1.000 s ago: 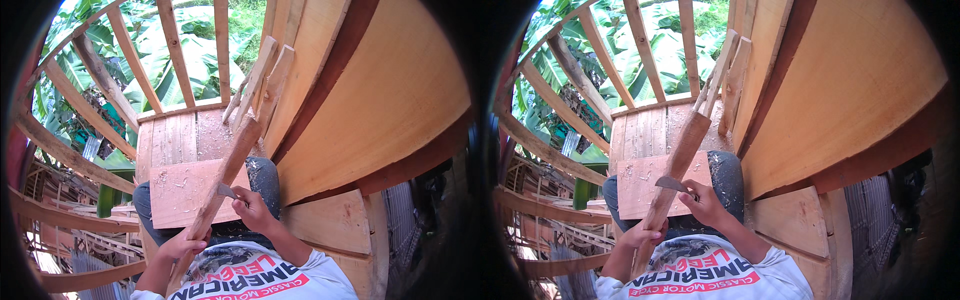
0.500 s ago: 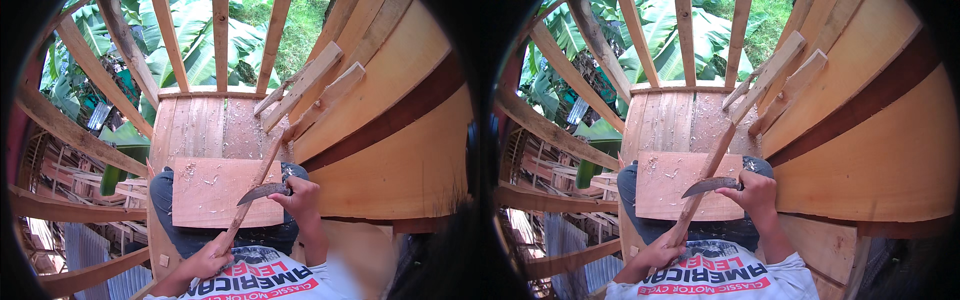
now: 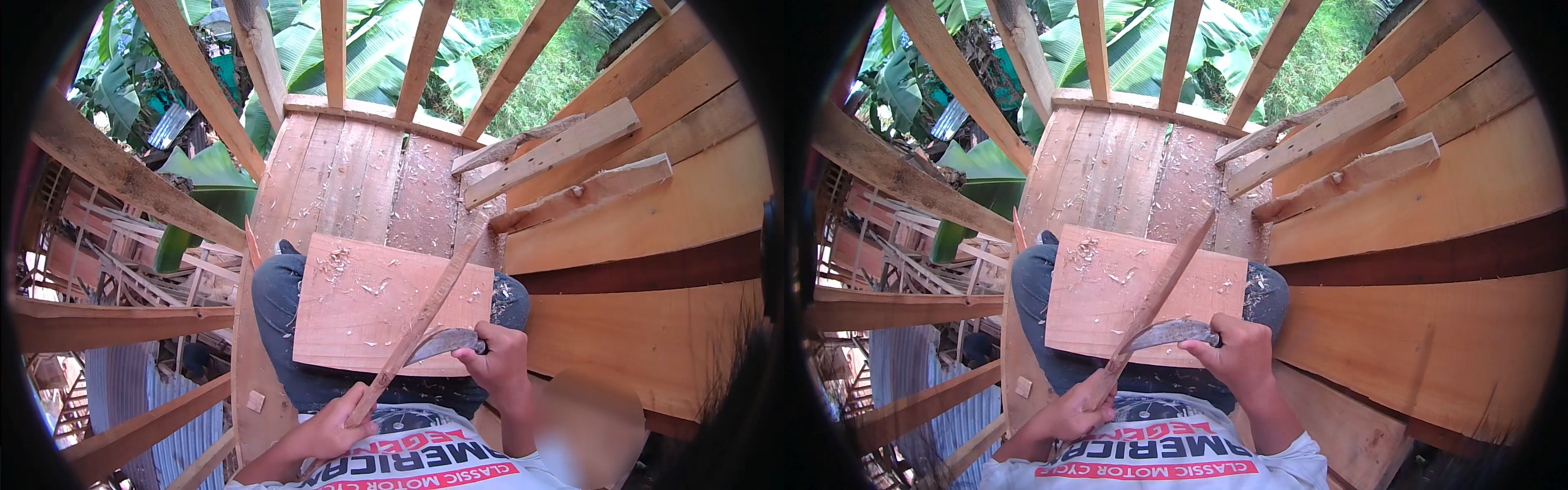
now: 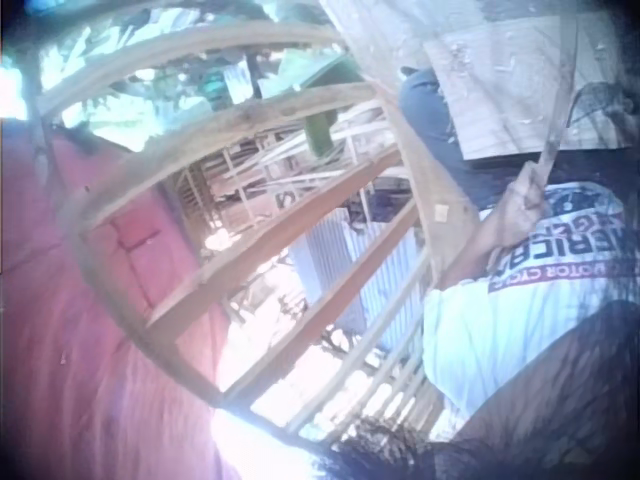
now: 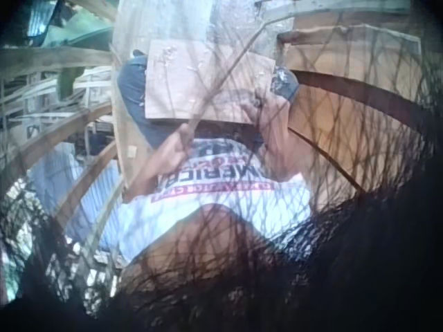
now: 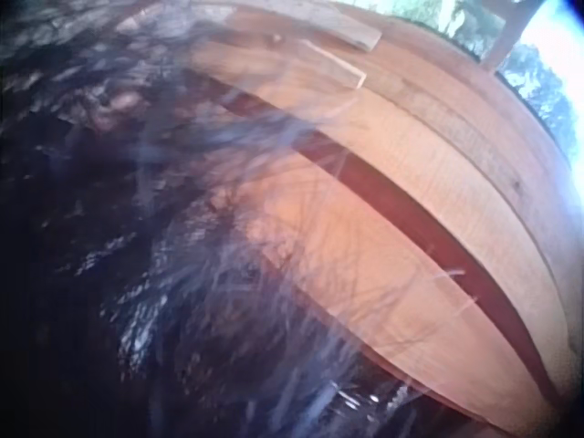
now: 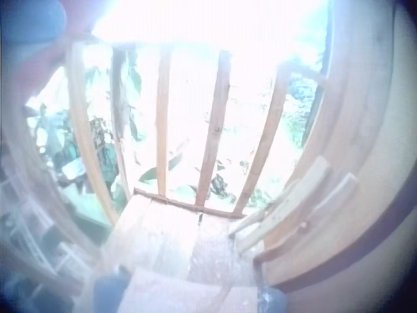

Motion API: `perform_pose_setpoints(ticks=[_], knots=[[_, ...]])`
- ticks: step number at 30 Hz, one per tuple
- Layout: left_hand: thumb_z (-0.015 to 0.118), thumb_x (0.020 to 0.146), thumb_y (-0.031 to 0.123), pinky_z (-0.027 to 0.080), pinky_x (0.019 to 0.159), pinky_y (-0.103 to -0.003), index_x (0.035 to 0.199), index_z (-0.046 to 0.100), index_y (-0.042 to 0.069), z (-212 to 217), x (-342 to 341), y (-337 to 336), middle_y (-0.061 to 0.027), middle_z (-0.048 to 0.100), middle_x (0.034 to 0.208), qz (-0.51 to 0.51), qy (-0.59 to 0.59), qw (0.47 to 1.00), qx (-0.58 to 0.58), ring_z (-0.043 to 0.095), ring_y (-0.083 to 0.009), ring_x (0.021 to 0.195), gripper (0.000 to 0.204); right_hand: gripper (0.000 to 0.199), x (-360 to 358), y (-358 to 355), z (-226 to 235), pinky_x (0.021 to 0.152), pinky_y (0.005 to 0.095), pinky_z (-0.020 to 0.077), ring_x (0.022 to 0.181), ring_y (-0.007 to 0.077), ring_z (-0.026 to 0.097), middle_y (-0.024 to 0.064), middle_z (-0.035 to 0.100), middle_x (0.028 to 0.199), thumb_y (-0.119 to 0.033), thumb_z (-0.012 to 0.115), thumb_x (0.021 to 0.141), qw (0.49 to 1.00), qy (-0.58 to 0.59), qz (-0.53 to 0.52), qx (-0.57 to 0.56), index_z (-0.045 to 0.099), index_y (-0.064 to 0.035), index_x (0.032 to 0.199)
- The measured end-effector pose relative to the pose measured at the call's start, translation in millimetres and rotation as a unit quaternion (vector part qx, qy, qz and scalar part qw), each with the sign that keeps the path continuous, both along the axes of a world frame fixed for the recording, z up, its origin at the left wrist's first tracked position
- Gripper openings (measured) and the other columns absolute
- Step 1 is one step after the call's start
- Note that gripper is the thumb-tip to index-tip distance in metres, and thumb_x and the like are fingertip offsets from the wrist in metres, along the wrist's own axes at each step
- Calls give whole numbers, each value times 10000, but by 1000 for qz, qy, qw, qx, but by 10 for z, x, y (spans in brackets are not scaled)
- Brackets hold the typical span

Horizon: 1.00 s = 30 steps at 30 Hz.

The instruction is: The person uses a curved knife to shave and shape a long, thin piece of wood held in their left hand. They repeatedly scrape the blade along the wood's surface to remove thin shavings, refining the piece's profile.

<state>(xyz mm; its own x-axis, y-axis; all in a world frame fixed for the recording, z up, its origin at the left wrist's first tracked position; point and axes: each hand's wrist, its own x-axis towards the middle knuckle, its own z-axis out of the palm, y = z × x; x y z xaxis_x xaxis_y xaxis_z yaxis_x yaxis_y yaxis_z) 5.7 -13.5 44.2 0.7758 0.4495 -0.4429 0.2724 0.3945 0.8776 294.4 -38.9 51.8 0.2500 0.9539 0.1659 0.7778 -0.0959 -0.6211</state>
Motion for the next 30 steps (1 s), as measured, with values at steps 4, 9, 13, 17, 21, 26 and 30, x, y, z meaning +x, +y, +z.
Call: perform_pose_setpoints(ticks=[4,9,13,17,21,26,30], knots=[[586,873,125,421,620,-317,1086,384,21,171,111,33,-106,509,742,-39,69,997,-8,526,-151,680,312,664,-27,60,-51,427,338,396,443,277,528,99,459,481,-674,693,616,997,-69,27,-18,475,-50,556],[571,877,110,426,582,-346,1112,367,11,173,89,-2,-133,523,712,-42,83,996,0,560,-186,623,326,692,97,147,-21,417,323,384,420,240,504,71,431,468,-721,686,542,991,-134,12,21,460,-67,544],[569,857,67,445,566,-308,1068,393,15,175,104,-11,-98,513,726,-18,74,997,-26,583,-148,645,279,716,146,205,-138,416,324,378,416,238,487,67,411,469,-738,680,523,992,-112,-3,56,433,-66,535],[579,866,100,424,584,-348,1114,372,1,127,48,-35,-142,508,703,-17,78,997,-10,553,-206,637,338,728,129,260,-158,416,321,376,416,238,482,68,401,469,-747,681,505,991,-118,-4,63,420,-68,531],[575,862,82,442,584,-317,1097,382,6,144,62,-22,-115,511,735,-5,77,995,-60,565,-170,653,313,727,135,293,-140,414,317,373,416,235,479,66,402,469,-747,685,494,990,-121,-2,67,421,-72,534],[572,856,63,472,576,-259,1050,398,16,118,45,-30,-62,508,793,-10,68,997,-37,570,-107,668,265,726,151,321,-112,416,318,373,418,235,479,63,409,471,-744,692,488,990,-118,-3,75,423,-71,536],[602,838,90,452,574,-270,1039,412,22,191,34,2,-49,503,796,4,66,997,-39,519,-105,656,284,717,129,368,-145,421,321,368,415,222,471,63,405,469,-730,684,554,988,-119,6,93,423,-62,537]])
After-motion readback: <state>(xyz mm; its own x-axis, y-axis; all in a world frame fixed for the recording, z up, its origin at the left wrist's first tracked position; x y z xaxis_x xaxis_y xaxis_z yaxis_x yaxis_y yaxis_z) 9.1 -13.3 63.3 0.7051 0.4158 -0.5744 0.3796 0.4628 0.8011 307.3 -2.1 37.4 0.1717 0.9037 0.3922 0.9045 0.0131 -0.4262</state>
